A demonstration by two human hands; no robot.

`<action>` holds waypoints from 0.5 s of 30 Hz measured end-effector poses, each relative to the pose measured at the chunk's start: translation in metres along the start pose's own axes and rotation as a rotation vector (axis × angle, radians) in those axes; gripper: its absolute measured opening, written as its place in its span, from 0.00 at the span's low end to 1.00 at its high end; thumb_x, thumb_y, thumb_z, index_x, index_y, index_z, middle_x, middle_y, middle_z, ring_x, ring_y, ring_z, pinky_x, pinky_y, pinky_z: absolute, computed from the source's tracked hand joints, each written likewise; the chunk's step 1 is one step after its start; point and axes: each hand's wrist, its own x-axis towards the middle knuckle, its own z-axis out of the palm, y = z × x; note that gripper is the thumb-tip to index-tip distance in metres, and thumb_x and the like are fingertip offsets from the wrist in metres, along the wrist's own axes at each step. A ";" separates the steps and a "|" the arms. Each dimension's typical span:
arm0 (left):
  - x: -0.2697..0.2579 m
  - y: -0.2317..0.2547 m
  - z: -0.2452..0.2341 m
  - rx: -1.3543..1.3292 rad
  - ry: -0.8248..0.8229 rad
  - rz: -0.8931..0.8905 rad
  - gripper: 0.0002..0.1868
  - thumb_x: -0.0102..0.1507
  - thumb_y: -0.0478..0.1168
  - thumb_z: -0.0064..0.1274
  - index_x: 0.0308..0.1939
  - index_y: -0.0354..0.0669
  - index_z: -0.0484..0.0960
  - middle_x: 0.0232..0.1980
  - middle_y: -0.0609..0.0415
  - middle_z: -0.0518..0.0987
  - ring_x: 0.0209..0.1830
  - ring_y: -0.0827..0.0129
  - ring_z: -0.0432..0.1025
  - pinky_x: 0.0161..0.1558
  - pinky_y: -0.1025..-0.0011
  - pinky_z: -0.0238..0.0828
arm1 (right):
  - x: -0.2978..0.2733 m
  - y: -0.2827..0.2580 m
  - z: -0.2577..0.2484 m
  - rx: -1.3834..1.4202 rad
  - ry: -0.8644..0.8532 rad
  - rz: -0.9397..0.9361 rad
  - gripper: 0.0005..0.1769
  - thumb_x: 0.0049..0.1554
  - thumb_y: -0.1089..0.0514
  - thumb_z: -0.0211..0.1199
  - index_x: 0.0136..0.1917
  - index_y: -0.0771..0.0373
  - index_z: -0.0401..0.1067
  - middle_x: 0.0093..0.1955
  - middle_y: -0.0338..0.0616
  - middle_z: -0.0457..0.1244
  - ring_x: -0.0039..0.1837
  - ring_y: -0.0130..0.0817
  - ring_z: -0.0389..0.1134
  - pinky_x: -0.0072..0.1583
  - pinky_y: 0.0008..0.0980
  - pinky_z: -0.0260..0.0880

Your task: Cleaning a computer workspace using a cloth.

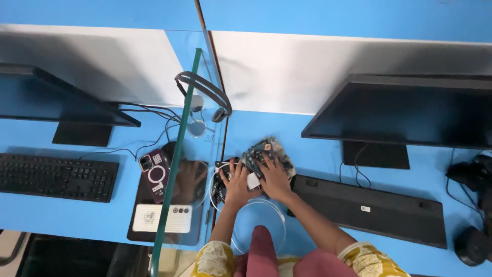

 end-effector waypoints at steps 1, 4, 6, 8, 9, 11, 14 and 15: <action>0.001 -0.003 0.002 0.000 -0.004 0.001 0.49 0.50 0.66 0.66 0.65 0.44 0.68 0.80 0.47 0.53 0.84 0.46 0.32 0.68 0.21 0.18 | 0.002 0.010 0.018 0.002 -0.001 0.003 0.43 0.52 0.57 0.64 0.79 0.53 0.58 0.83 0.51 0.37 0.80 0.71 0.36 0.72 0.67 0.45; 0.001 -0.010 0.005 0.085 0.068 0.072 0.60 0.46 0.71 0.67 0.69 0.34 0.64 0.79 0.46 0.51 0.82 0.46 0.31 0.66 0.22 0.19 | 0.002 0.049 0.078 0.199 0.067 0.121 0.24 0.51 0.61 0.61 0.63 0.58 0.73 0.80 0.47 0.50 0.81 0.59 0.46 0.77 0.54 0.50; 0.007 -0.012 -0.006 -0.001 -0.068 0.057 0.63 0.41 0.71 0.69 0.70 0.40 0.62 0.80 0.50 0.47 0.82 0.49 0.30 0.66 0.22 0.18 | 0.000 0.082 0.116 0.388 0.278 0.044 0.23 0.53 0.64 0.57 0.63 0.59 0.75 0.76 0.47 0.60 0.81 0.54 0.58 0.80 0.49 0.59; 0.011 -0.004 -0.027 -0.024 -0.143 0.039 0.55 0.43 0.69 0.69 0.66 0.47 0.66 0.82 0.52 0.47 0.83 0.49 0.29 0.67 0.21 0.18 | -0.005 0.065 0.052 0.416 0.325 0.148 0.25 0.54 0.63 0.57 0.65 0.56 0.76 0.74 0.47 0.62 0.79 0.54 0.60 0.80 0.47 0.60; 0.018 0.002 -0.037 -0.051 -0.210 0.025 0.47 0.45 0.67 0.69 0.61 0.54 0.70 0.83 0.54 0.47 0.85 0.49 0.29 0.68 0.21 0.18 | -0.006 0.060 0.016 0.435 0.375 0.248 0.28 0.55 0.63 0.56 0.68 0.53 0.76 0.73 0.48 0.64 0.77 0.54 0.63 0.79 0.46 0.61; 0.023 0.003 -0.037 -0.057 -0.203 0.024 0.46 0.44 0.64 0.70 0.61 0.55 0.70 0.83 0.54 0.47 0.85 0.48 0.30 0.67 0.20 0.19 | -0.015 0.067 -0.016 0.310 0.448 0.291 0.27 0.54 0.60 0.58 0.68 0.58 0.72 0.74 0.51 0.59 0.77 0.59 0.58 0.78 0.50 0.59; 0.032 0.004 -0.029 -0.082 -0.179 0.010 0.45 0.42 0.59 0.71 0.60 0.57 0.70 0.82 0.53 0.49 0.84 0.47 0.32 0.66 0.20 0.19 | -0.030 0.079 -0.051 0.118 0.220 0.377 0.32 0.52 0.54 0.63 0.70 0.59 0.67 0.79 0.51 0.50 0.79 0.63 0.47 0.75 0.60 0.52; 0.033 0.002 -0.028 -0.097 -0.163 -0.002 0.45 0.41 0.57 0.71 0.60 0.57 0.70 0.82 0.52 0.49 0.84 0.46 0.32 0.67 0.21 0.18 | -0.034 0.080 -0.059 0.057 -0.077 0.420 0.34 0.52 0.50 0.65 0.71 0.54 0.66 0.83 0.47 0.45 0.81 0.63 0.41 0.73 0.66 0.47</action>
